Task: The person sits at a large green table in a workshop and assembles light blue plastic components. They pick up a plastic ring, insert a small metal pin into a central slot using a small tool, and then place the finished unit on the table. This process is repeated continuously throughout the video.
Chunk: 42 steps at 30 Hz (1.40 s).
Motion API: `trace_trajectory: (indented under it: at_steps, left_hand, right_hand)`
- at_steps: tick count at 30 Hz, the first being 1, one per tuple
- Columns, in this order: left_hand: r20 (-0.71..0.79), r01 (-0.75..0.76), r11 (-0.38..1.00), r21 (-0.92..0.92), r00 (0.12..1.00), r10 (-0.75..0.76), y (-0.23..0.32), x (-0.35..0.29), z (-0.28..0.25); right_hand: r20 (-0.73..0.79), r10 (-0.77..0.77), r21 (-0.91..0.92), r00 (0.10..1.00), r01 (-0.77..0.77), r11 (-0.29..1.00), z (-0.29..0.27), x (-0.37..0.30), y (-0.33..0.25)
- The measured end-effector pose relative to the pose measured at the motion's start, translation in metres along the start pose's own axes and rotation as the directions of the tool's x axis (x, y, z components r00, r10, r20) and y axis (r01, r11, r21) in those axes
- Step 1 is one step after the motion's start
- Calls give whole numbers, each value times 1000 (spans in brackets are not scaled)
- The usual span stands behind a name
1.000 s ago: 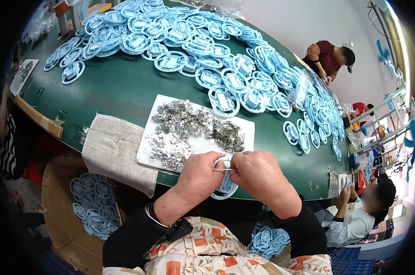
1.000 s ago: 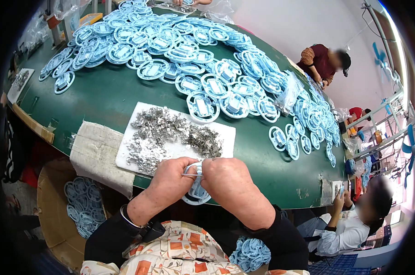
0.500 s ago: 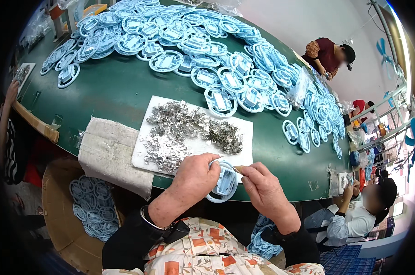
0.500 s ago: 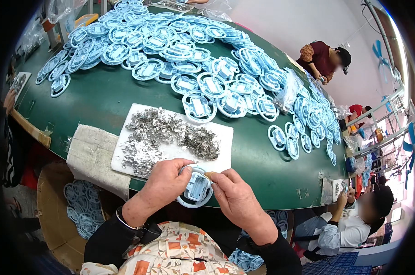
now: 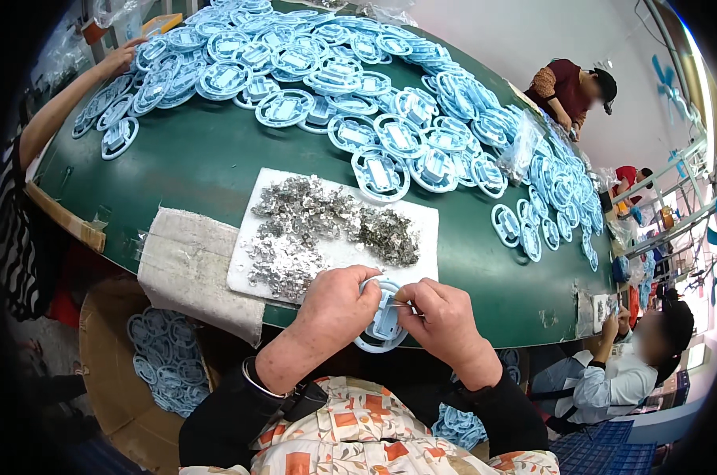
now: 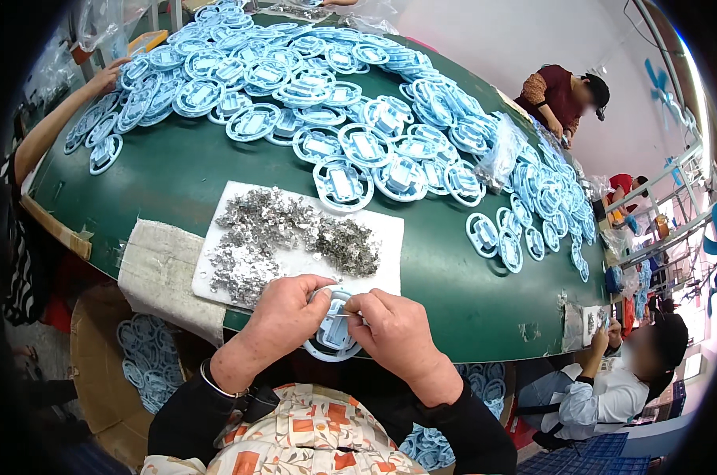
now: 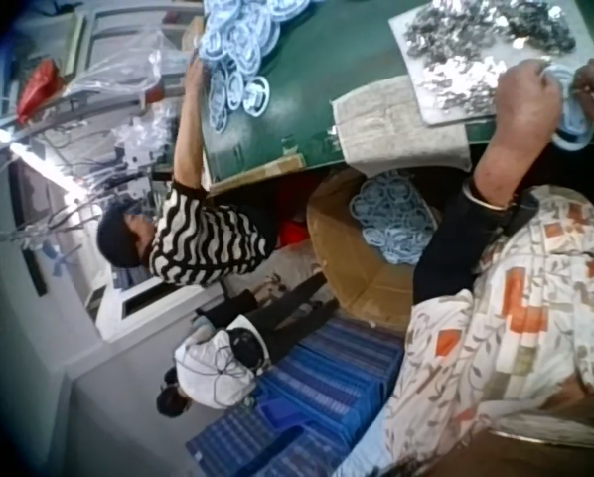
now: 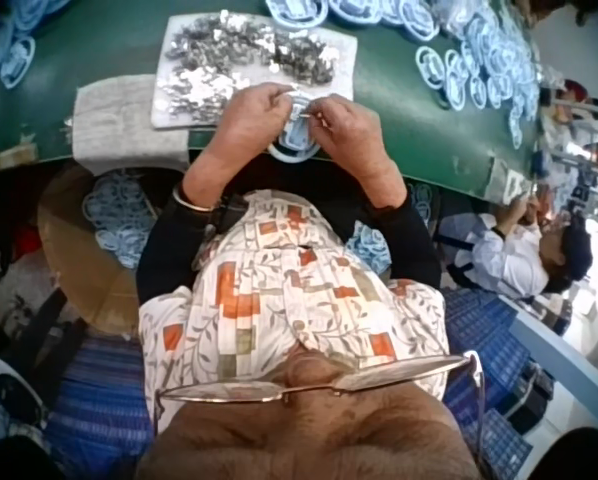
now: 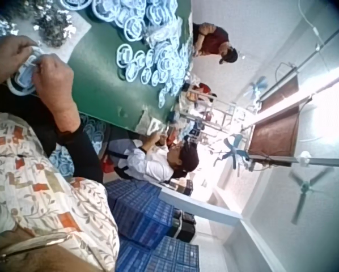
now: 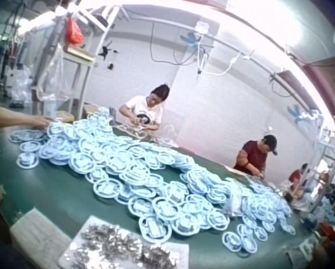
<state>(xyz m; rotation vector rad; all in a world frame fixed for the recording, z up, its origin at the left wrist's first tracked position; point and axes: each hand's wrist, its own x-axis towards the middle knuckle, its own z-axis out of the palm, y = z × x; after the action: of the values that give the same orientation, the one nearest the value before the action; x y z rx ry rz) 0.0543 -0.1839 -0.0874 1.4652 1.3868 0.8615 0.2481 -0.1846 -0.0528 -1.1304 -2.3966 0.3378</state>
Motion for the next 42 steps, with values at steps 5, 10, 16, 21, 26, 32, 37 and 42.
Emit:
trace_trajectory:
  at_steps: [5, 10, 16, 21, 26, 32, 37, 42]
  left_hand:
    - [-4, -11, 1000, 0, 1000, 11, 0, 0, 0]
    - [-8, -60, 998, 25, 998, 60, -6, 2, 2]
    - [-14, -27, 998, 48, 1000, 28, -3, 2, 2]
    - [-19, -46, 998, 48, 999, 47, -8, 3, 4]
    - [-25, -39, 998, 50, 999, 40, -8, 4, 4]
    - [-12, -34, 998, 58, 999, 35, -8, 4, 4]
    - [-14, -39, 997, 66, 999, 40, -6, 3, 3]
    - [-37, -46, 998, 53, 998, 48, -11, 3, 5]
  right_hand:
    - [-31, 143, 147, 989, -137, 980, 10, -9, 3]
    - [-61, 88, 188, 994, -75, 979, 10, -10, 8]
    - [-34, 190, 265, 981, -174, 948, 4, -6, 7]
    - [-60, 228, 283, 972, -203, 938, 14, -11, 6]
    - [-109, 237, 142, 965, -221, 965, 20, -15, 1]
    - [-121, 34, -74, 992, -43, 996, 16, -16, -8]
    - [-79, 24, -104, 997, -33, 994, 11, -24, -11]
    - [24, 5, -162, 1000, -1, 987, 1, -23, -16]
